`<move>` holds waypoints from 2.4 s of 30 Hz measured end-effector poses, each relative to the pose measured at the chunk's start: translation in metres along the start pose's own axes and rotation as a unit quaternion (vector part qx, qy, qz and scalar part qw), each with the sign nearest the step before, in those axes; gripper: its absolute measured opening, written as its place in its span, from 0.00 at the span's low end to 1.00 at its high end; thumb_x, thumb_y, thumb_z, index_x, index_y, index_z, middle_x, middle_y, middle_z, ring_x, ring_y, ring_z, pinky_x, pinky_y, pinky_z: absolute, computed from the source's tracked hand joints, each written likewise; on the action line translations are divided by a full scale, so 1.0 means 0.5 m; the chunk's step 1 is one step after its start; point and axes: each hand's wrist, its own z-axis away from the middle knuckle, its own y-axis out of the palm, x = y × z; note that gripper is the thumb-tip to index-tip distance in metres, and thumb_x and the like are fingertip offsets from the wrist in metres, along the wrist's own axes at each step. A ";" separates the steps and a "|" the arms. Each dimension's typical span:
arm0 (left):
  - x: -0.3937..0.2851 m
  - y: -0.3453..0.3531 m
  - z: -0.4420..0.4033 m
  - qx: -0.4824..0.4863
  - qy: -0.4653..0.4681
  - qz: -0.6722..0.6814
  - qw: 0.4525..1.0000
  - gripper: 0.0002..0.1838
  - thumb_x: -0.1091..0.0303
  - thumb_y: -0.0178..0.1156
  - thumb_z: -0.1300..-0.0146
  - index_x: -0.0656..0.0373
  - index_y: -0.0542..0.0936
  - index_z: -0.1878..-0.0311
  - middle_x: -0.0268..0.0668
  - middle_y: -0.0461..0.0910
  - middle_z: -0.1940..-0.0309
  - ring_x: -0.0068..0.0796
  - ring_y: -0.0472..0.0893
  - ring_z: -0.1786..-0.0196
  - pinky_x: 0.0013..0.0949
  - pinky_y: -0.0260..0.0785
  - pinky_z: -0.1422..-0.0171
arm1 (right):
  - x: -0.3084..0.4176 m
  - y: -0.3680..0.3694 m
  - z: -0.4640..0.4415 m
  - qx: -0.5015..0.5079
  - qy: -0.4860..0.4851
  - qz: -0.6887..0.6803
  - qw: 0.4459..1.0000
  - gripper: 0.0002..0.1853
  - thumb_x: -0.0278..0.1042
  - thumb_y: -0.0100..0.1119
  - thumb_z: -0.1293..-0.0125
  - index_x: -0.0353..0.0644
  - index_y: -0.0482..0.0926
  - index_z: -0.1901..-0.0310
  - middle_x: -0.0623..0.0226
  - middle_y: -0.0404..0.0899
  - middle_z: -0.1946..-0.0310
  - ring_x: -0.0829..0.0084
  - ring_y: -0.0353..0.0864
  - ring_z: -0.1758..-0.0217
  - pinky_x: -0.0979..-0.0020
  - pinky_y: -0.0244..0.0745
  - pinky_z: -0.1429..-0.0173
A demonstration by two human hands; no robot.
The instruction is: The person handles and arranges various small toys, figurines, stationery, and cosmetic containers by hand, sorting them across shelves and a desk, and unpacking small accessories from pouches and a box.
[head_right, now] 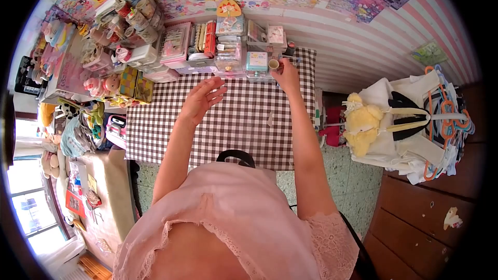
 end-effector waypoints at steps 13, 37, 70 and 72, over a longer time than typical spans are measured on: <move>0.078 -0.037 0.031 -0.044 0.009 0.006 0.999 0.22 0.55 0.55 0.37 0.59 0.71 0.45 0.35 0.76 0.50 0.29 0.77 0.48 0.31 0.69 0.48 | 0.085 -0.032 0.028 -0.107 -0.133 0.196 0.966 0.22 0.25 0.58 0.50 0.40 0.70 0.50 0.52 0.70 0.50 0.53 0.66 0.42 0.57 0.64 0.41; 0.031 -0.705 0.708 -0.270 0.182 0.160 0.932 0.20 0.60 0.54 0.35 0.61 0.70 0.44 0.36 0.75 0.50 0.29 0.78 0.50 0.29 0.70 0.47 | 0.795 0.728 0.626 0.428 -0.367 -0.125 0.817 0.18 0.29 0.58 0.42 0.40 0.72 0.48 0.63 0.71 0.52 0.70 0.77 0.56 0.72 0.74 0.58; -0.100 -1.844 1.279 -0.517 0.242 0.379 0.728 0.18 0.63 0.50 0.33 0.55 0.68 0.41 0.36 0.75 0.48 0.24 0.77 0.51 0.29 0.70 0.48 | 1.590 1.912 1.038 0.714 -0.405 -0.057 0.568 0.14 0.29 0.58 0.44 0.36 0.75 0.56 0.60 0.75 0.62 0.68 0.81 0.66 0.70 0.76 0.61; -0.106 -1.919 1.298 -0.502 0.247 0.392 0.730 0.18 0.64 0.50 0.33 0.55 0.68 0.41 0.36 0.75 0.48 0.24 0.78 0.52 0.30 0.69 0.48 | 1.611 1.986 1.059 0.738 -0.361 -0.060 0.567 0.14 0.30 0.58 0.42 0.35 0.74 0.55 0.61 0.76 0.62 0.71 0.80 0.65 0.71 0.75 0.61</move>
